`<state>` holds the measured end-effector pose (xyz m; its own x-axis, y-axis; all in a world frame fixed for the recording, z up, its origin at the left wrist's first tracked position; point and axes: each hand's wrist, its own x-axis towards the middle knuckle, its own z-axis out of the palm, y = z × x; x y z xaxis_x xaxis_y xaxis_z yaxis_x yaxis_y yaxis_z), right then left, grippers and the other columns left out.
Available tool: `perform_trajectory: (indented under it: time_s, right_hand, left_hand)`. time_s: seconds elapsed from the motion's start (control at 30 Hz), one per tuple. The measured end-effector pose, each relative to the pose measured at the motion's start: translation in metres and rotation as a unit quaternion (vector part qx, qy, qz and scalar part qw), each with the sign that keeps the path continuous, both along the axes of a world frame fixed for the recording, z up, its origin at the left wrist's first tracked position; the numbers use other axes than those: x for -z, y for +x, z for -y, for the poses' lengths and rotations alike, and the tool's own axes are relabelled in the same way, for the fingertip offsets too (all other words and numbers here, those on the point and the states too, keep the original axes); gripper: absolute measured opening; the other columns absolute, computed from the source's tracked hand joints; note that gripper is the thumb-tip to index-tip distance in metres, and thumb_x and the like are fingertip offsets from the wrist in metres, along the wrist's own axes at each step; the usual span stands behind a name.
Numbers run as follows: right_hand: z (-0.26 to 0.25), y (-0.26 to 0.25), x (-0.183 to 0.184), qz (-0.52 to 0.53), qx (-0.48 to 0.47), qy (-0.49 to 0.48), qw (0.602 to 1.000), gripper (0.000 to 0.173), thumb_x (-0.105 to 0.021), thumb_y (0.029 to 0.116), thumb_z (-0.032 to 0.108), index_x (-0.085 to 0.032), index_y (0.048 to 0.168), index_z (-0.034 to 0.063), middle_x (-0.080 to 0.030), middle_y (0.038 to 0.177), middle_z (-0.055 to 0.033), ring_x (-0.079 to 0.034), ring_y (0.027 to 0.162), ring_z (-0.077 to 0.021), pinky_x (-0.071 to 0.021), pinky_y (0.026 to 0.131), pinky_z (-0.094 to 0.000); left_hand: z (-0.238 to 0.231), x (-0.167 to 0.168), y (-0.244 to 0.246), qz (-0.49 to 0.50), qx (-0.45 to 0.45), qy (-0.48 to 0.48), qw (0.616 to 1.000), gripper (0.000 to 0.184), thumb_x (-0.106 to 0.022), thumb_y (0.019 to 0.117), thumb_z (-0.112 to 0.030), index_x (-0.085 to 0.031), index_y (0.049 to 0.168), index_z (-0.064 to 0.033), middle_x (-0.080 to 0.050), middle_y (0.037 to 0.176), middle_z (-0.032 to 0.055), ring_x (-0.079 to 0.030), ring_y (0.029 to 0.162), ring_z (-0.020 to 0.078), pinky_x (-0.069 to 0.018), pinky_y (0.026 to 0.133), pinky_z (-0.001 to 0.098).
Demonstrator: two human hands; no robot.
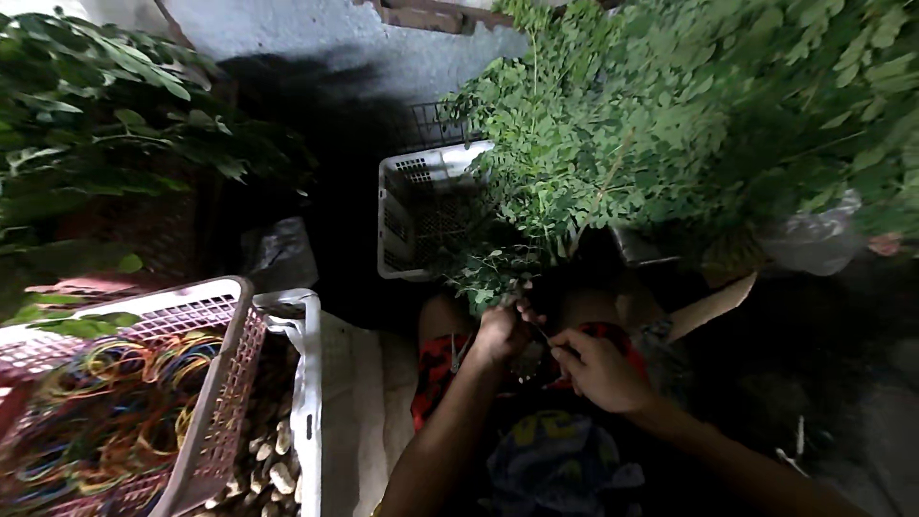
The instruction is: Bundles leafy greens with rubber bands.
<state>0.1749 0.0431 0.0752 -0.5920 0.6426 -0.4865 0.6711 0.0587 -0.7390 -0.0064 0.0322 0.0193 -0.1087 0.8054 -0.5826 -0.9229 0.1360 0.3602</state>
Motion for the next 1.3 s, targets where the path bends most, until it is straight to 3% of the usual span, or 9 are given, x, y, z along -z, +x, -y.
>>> perform_trajectory:
  time_s: [0.17, 0.5, 0.73, 0.83, 0.93, 1.03, 1.07, 1.17, 1.3]
  right_hand:
    - [0.001, -0.001, -0.001, -0.026, 0.002, -0.034, 0.999, 0.026, -0.049, 0.109, 0.024, -0.06, 0.127, 0.008, -0.066, 0.083, -0.0047, -0.063, 0.06, -0.0119, -0.0573, 0.058, -0.0298]
    - [0.007, 0.001, 0.008, -0.045, 0.042, -0.075, 0.995, 0.024, -0.049, 0.1084, 0.019, -0.059, 0.124, 0.0039, -0.063, 0.078, -0.0038, -0.061, 0.056, -0.0107, -0.0557, 0.054, -0.0278]
    - [-0.017, 0.014, 0.004, -0.011, -0.006, -0.121, 0.993, 0.03, -0.047, 0.1106, 0.028, -0.059, 0.125, 0.0052, -0.063, 0.096, -0.0067, -0.06, 0.075, -0.0128, -0.0534, 0.07, -0.0324]
    - [-0.03, 0.027, 0.0, -0.006, -0.107, 0.046, 0.993, 0.038, -0.046, 0.1102, 0.036, -0.067, 0.115, 0.0049, -0.067, 0.095, -0.0099, -0.065, 0.086, -0.0186, -0.0547, 0.08, -0.0398]
    - [-0.067, 0.071, 0.019, -0.086, -0.266, 0.373, 0.884, 0.034, -0.048, 0.1088, 0.03, -0.072, 0.104, 0.0065, -0.072, 0.089, -0.013, -0.073, 0.08, -0.0298, -0.0611, 0.068, -0.0497]
    - [-0.13, 0.139, -0.005, -0.026, -0.245, 0.44, 0.863, 0.019, -0.06, 0.1016, 0.013, -0.074, 0.11, 0.0058, -0.074, 0.1, -0.0142, -0.074, 0.089, -0.0322, -0.0621, 0.078, -0.0533]
    - [-0.146, 0.162, -0.014, 0.033, -0.207, 0.426, 0.88, 0.017, -0.06, 0.1022, 0.011, -0.073, 0.111, 0.0041, -0.074, 0.102, -0.0152, -0.074, 0.092, -0.0334, -0.0612, 0.081, -0.0546]
    - [-0.153, 0.189, -0.013, 0.23, -0.168, 0.178, 0.942, 0.029, -0.051, 0.1088, 0.021, -0.065, 0.126, 0.0022, -0.068, 0.116, -0.023, -0.067, 0.108, -0.0415, -0.0525, 0.095, -0.0628]
    - [-0.117, 0.108, -0.019, 0.202, -0.29, -0.007, 0.936, 0.033, -0.048, 0.1104, 0.023, -0.064, 0.129, 0.0021, -0.069, 0.111, -0.0227, -0.068, 0.101, -0.0385, -0.0526, 0.093, -0.0595]
  left_hand:
    - [0.0, 0.007, 0.001, -0.032, -0.006, 0.031, 0.999, 0.041, -0.035, 0.1123, -0.041, -0.053, 0.089, -0.0135, -0.053, 0.06, -0.0001, -0.059, 0.056, 0.0176, -0.0598, 0.067, 0.0411]
    - [-0.008, 0.0, -0.007, -0.023, -0.022, -0.021, 0.999, 0.05, -0.042, 0.1078, -0.053, -0.047, 0.073, -0.0174, -0.046, 0.054, -0.002, -0.054, 0.05, 0.0159, -0.0585, 0.065, 0.0418]
    - [0.001, 0.004, 0.0, -0.104, 0.036, -0.005, 0.994, 0.059, -0.03, 0.1087, -0.058, -0.045, 0.068, -0.018, -0.044, 0.051, -0.0026, -0.055, 0.053, 0.0179, -0.0585, 0.077, 0.0516]
    - [0.013, -0.003, 0.008, -0.173, 0.104, -0.038, 0.979, 0.058, -0.029, 0.1106, -0.052, -0.046, 0.069, -0.015, -0.042, 0.052, -0.0036, -0.049, 0.048, 0.0121, -0.0545, 0.058, 0.0338]
    - [0.037, -0.009, 0.042, -0.163, 0.183, -0.025, 0.969, 0.061, -0.028, 0.1108, -0.052, -0.049, 0.067, -0.0155, -0.046, 0.053, -0.0047, -0.048, 0.047, 0.0088, -0.0508, 0.053, 0.0269]
    - [0.055, -0.012, 0.049, -0.245, 0.217, -0.097, 0.94, 0.054, -0.036, 0.1106, -0.048, -0.063, 0.091, -0.0054, -0.062, 0.07, 0.0031, -0.062, 0.062, 0.0125, -0.0565, 0.06, 0.0298]
    - [0.056, -0.013, 0.04, -0.264, 0.217, -0.134, 0.93, 0.052, -0.04, 0.1103, -0.047, -0.065, 0.101, -0.0027, -0.065, 0.078, 0.0056, -0.064, 0.069, 0.0148, -0.058, 0.067, 0.0336]
    - [0.052, -0.006, 0.022, -0.326, 0.165, -0.166, 0.916, 0.054, -0.043, 0.1088, -0.05, -0.059, 0.079, -0.0068, -0.051, 0.057, 0.0008, -0.051, 0.047, 0.0144, -0.0511, 0.048, 0.0348]
    - [0.056, -0.025, -0.001, -0.394, 0.076, -0.123, 0.908, 0.046, -0.044, 0.1097, -0.043, -0.062, 0.086, -0.0081, -0.05, 0.056, -0.0011, -0.046, 0.045, 0.0109, -0.0441, 0.044, 0.0292]
